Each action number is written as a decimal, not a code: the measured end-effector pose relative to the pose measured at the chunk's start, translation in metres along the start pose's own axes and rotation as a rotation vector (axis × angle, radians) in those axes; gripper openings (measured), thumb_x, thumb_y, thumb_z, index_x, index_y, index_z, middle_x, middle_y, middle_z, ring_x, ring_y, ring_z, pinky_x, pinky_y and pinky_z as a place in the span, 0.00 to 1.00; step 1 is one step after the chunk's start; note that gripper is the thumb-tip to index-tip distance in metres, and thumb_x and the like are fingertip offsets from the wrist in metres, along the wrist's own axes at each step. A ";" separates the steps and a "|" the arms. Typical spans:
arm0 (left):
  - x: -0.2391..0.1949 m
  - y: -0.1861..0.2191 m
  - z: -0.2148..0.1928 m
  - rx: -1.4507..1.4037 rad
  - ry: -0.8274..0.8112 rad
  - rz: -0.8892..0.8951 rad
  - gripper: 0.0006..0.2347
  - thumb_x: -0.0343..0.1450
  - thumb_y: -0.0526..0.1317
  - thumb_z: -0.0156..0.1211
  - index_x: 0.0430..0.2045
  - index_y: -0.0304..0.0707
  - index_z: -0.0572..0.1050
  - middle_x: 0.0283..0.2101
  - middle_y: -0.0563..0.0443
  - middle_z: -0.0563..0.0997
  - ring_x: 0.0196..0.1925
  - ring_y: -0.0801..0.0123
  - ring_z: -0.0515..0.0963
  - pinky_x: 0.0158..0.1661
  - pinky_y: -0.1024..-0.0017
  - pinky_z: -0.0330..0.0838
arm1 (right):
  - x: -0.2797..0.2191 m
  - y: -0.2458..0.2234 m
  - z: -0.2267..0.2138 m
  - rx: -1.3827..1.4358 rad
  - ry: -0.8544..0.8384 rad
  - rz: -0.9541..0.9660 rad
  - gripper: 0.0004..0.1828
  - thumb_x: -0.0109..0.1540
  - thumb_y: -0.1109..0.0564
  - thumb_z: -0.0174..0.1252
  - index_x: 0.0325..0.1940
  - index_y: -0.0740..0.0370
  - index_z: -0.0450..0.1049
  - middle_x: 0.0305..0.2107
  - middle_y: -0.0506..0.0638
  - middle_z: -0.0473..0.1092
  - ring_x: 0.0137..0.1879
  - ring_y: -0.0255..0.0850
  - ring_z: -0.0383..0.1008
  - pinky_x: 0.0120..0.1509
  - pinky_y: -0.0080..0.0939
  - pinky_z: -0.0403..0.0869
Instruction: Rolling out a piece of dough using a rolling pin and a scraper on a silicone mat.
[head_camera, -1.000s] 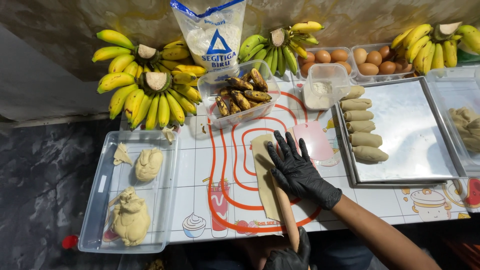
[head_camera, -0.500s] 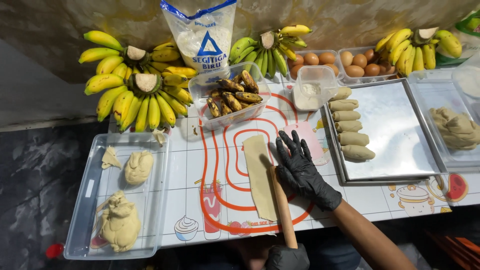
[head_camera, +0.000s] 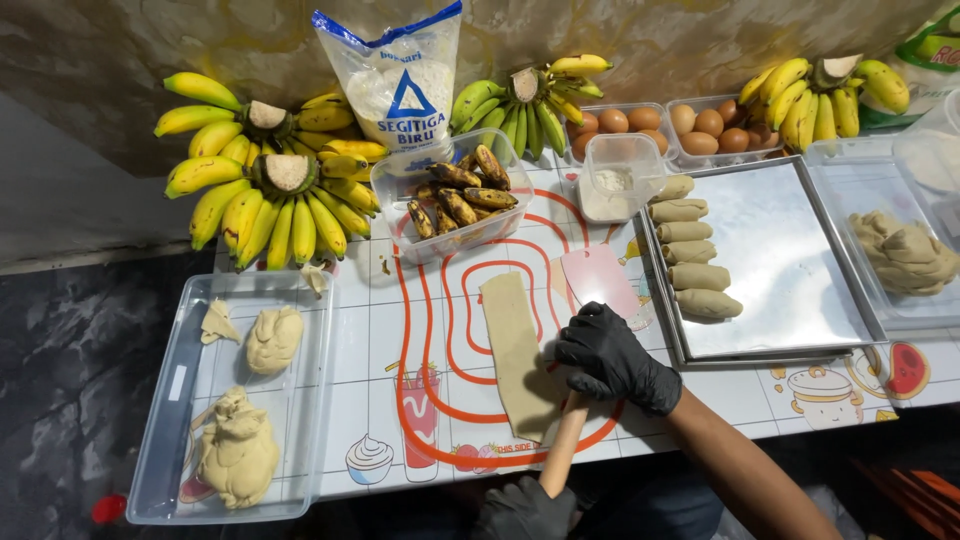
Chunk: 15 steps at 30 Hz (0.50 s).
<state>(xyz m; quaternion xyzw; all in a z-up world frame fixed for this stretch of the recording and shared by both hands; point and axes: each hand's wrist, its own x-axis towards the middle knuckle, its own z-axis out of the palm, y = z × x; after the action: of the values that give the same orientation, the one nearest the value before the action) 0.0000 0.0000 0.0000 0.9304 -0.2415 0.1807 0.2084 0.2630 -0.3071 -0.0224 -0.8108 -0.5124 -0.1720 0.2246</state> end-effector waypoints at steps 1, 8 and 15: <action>0.017 -0.007 -0.004 0.003 0.002 0.003 0.16 0.75 0.43 0.60 0.52 0.34 0.72 0.44 0.41 0.77 0.38 0.53 0.76 0.31 0.57 0.75 | 0.007 -0.002 -0.009 -0.008 0.019 -0.010 0.34 0.67 0.23 0.32 0.29 0.48 0.67 0.23 0.45 0.63 0.31 0.47 0.69 0.46 0.51 0.69; 0.124 -0.064 -0.012 0.001 0.000 0.063 0.15 0.75 0.42 0.61 0.51 0.32 0.73 0.43 0.41 0.77 0.38 0.53 0.76 0.30 0.58 0.75 | 0.031 -0.039 -0.027 -0.132 -0.038 0.340 0.29 0.64 0.24 0.47 0.32 0.49 0.66 0.20 0.44 0.60 0.26 0.52 0.70 0.34 0.53 0.69; 0.153 -0.089 0.022 0.023 0.121 0.017 0.11 0.73 0.39 0.50 0.45 0.36 0.76 0.48 0.41 0.77 0.48 0.51 0.76 0.47 0.55 0.71 | 0.036 -0.069 -0.023 -0.362 -0.019 0.446 0.17 0.64 0.40 0.61 0.31 0.50 0.69 0.21 0.47 0.65 0.26 0.48 0.66 0.31 0.50 0.61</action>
<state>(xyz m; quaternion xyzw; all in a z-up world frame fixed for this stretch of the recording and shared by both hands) 0.1769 0.0032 0.0213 0.9179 -0.2343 0.2412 0.2106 0.2138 -0.2668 0.0279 -0.9320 -0.2846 -0.1992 0.1036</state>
